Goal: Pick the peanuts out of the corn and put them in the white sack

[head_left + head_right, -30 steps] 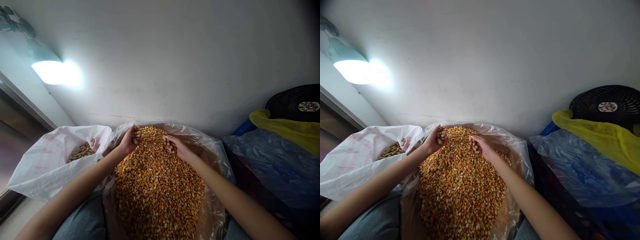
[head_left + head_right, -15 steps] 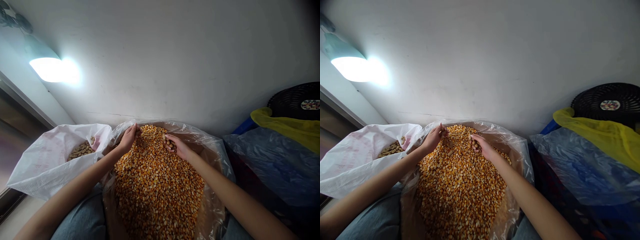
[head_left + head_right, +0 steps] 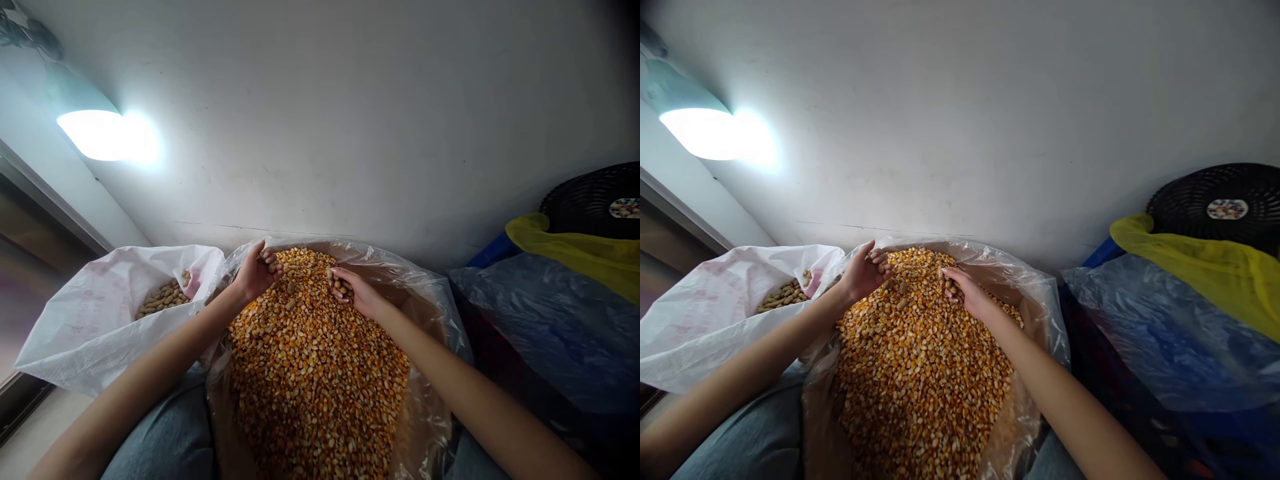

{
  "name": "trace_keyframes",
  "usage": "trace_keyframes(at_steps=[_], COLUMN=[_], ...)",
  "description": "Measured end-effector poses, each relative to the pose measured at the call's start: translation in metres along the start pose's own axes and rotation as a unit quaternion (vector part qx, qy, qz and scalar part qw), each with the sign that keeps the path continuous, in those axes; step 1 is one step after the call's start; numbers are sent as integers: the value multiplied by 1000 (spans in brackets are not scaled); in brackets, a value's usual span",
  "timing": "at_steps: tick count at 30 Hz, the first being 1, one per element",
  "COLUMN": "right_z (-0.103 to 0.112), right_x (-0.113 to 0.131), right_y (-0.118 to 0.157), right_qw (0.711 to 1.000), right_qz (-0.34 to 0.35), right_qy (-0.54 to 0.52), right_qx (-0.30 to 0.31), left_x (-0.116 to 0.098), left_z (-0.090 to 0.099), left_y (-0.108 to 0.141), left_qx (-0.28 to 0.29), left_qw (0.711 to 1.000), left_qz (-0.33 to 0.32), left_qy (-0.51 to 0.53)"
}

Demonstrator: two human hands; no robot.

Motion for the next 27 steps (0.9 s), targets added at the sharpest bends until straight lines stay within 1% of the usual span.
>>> trace_keyframes(at_steps=[2,3,4,5,6,7,8,9,10,11,12,13,14,15,16,18,19,20,21,22,23,25,27], right_z=[0,0,0,-1,-1,-1,-2,-2,-3,-3,-3,-2,-2,-2,-2,-2,-2,-4,-7,-12,-18,-34,-51], right_x=[0,0,0,0,0,0,0,-1,-1,-2,-2,-2,-2,-2,-1,1,2,3,5,6,7,8,5], right_y=[0,0,0,0,0,0,0,0,0,0,0,0,0,0,0,2,4,6,10,14,19,31,42], right_qw=[1000,1000,1000,1000,1000,1000,1000,1000,1000,1000,1000,1000,1000,1000,999,996,990,979,960,934,901,821,737], right_qz=[-1,-2,-2,-2,-2,-1,0,0,-1,-1,-2,-3,-2,1,7,29,47,73,108,152,205,318,410], right_qy=[2,4,7,9,9,9,9,10,10,12,14,17,21,27,39,88,133,191,256,322,383,473,537], right_qx=[0,-1,-1,-1,-1,-1,1,1,1,0,-1,-3,-4,-5,-6,-11,-14,-16,-16,-14,-10,4,20], left_x=[-5,-9,-14,-18,-21,-23,-22,-21,-18,-14,-11,-7,-4,-2,-1,-1,-2,-2,-2,0,2,8,15], left_z=[0,1,2,3,3,3,4,4,6,7,8,9,10,10,10,8,6,3,0,-4,-8,-15,-18], left_y=[3,5,8,12,16,20,23,25,26,27,26,25,25,24,24,24,25,26,28,29,31,32,31], left_qx=[5,-3,-15,-30,-46,-59,-67,-69,-66,-60,-50,-38,-27,-20,-17,-24,-30,-33,-32,-26,-18,1,21], left_qw=[993,980,955,912,850,769,680,592,517,458,416,385,363,349,341,341,344,344,342,335,326,302,283], left_qz=[-69,-120,-178,-236,-289,-328,-350,-358,-354,-344,-334,-327,-325,-324,-325,-332,-339,-347,-357,-367,-376,-386,-385], left_qy=[-91,-157,-237,-333,-439,-545,-641,-719,-777,-817,-844,-862,-873,-879,-882,-879,-875,-872,-869,-867,-867,-872,-878])
Point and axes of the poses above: each hand's wrist, its own y-axis away from the middle knuckle, its own z-axis out of the back of the hand, x = y × z, the point moved 5 cm from there along -y, towards the middle knuckle, and after that the axes turned 14 degrees about -x, right-handed, at the moved point
